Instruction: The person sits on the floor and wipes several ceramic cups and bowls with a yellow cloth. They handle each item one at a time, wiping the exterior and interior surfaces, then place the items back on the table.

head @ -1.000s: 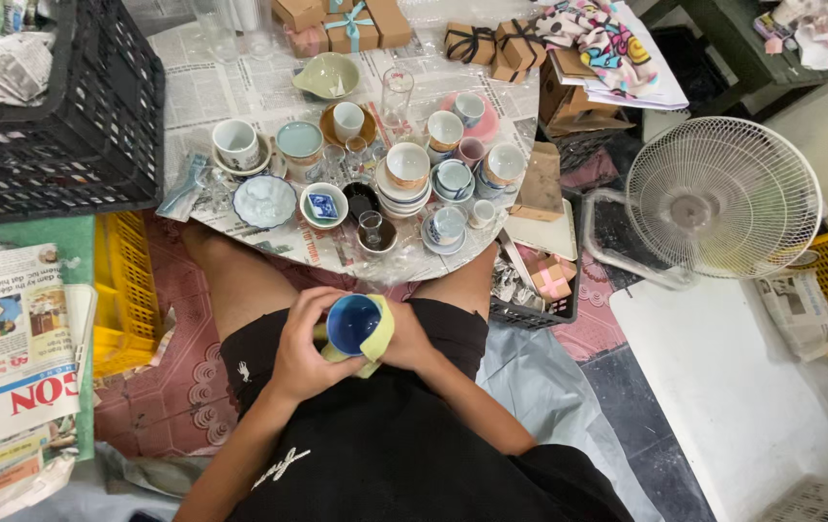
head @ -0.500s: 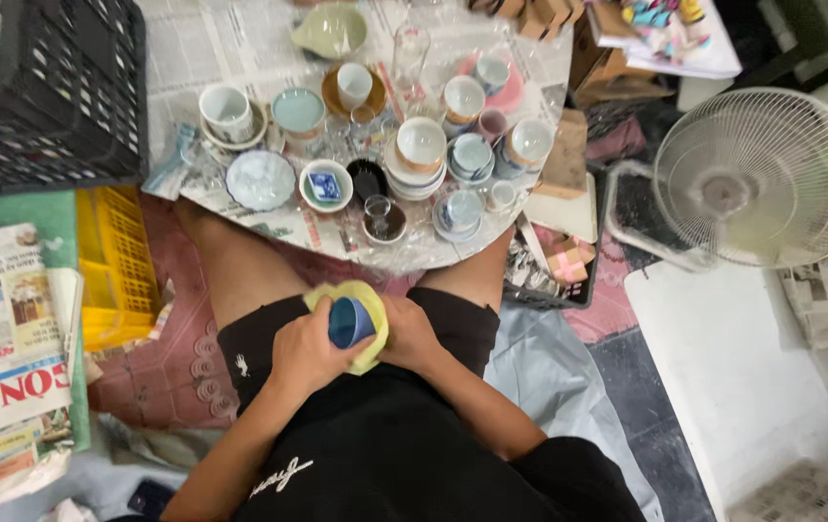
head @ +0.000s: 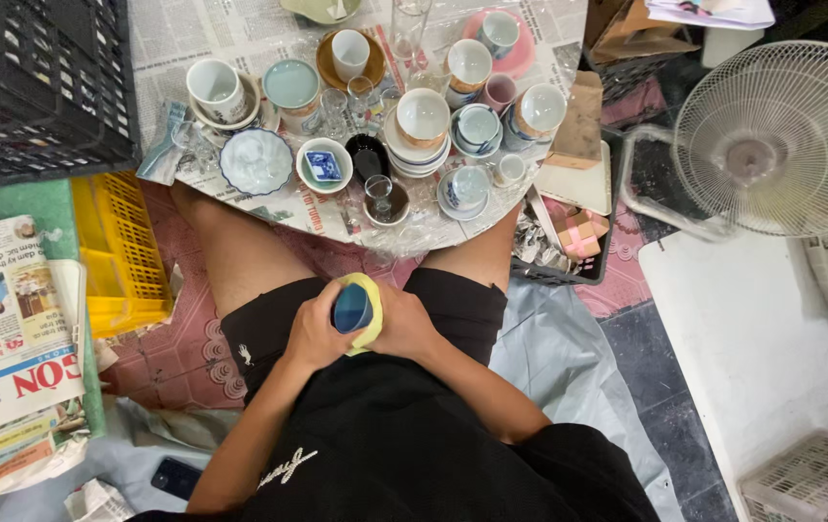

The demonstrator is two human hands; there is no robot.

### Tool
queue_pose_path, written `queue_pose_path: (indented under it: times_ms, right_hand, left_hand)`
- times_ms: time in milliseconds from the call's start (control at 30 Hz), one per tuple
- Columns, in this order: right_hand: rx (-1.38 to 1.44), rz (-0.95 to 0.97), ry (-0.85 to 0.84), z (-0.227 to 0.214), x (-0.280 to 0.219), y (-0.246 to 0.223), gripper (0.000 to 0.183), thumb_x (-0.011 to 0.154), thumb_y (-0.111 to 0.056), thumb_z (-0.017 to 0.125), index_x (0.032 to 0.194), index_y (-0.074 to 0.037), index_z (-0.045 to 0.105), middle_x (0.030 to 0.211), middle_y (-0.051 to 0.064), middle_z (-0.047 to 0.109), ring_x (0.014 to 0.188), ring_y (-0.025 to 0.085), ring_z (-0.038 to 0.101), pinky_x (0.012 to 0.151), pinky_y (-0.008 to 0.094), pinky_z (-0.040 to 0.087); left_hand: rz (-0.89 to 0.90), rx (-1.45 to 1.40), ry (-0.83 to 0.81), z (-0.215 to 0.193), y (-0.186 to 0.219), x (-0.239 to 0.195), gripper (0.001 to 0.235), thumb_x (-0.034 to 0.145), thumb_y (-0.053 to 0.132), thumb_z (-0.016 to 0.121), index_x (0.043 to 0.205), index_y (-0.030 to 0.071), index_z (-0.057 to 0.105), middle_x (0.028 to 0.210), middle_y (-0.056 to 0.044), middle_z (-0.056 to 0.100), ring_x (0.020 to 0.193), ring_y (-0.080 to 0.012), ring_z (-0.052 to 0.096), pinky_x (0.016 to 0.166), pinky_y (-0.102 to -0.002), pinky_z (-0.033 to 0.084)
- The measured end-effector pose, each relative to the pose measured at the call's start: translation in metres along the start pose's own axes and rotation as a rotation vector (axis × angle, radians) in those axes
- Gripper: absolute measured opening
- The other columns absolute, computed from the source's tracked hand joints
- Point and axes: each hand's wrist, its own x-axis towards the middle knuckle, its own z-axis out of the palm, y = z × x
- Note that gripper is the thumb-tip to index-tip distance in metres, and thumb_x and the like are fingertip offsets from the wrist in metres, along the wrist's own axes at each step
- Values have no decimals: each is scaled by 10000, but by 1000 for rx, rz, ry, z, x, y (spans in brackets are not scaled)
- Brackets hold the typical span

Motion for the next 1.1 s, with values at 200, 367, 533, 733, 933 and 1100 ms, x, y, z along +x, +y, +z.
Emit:
queue_pose_path:
  times_ms: [200,367,533,733,933,1100]
  right_hand:
    - [284,228,-112,-4,17,29,721,653,-328,903,1254,-46,621,1049,123,748,943,251,758,834,352,601]
    - [426,158,-163,-5,22,52,540,718,-251,882,1169,-33,680,1065,94,766,963,195,749,901,346,584]
    - [362,134,-193,0,13,53,562,713,-228,891,1184,-28,660,1047,109,753,954,190,740,883,345,568]
    - [411,204,-111,34,-5,101,310,895,-139,709,1172,0,699,997,118,770,939,180,738,878,344,581]
    - [744,155,99,41,-9,101,380,979,-66,449,1304,32,619,1159,106,724,1052,169,700,938,326,557]
    - [730,219,135,14,-7,60,423,1022,-107,453,1415,17,546,1298,145,636,1181,242,612,1029,369,483]
  left_hand:
    - [56,-72,-153,3,-40,36,568,587,95,836,1107,28,618,926,-159,713,852,-285,715,793,-362,539]
    - [-53,-423,27,56,-84,27,453,761,65,711,1190,26,569,997,-73,643,961,-139,613,898,-296,512]
    - [43,-586,4,63,-121,15,514,781,112,731,1254,16,553,1105,-57,608,1060,-128,580,978,-292,480]
    - [15,-857,29,67,-147,12,723,812,274,801,1417,29,490,1261,-52,598,1167,-144,576,1042,-303,462]
    - [80,-873,-2,48,-97,7,798,843,290,857,1458,7,434,1310,-73,580,1226,-164,552,1084,-328,444]
    - [188,-705,8,25,-51,12,762,863,282,853,1462,-8,482,1352,-74,539,1296,-176,545,1128,-335,442]
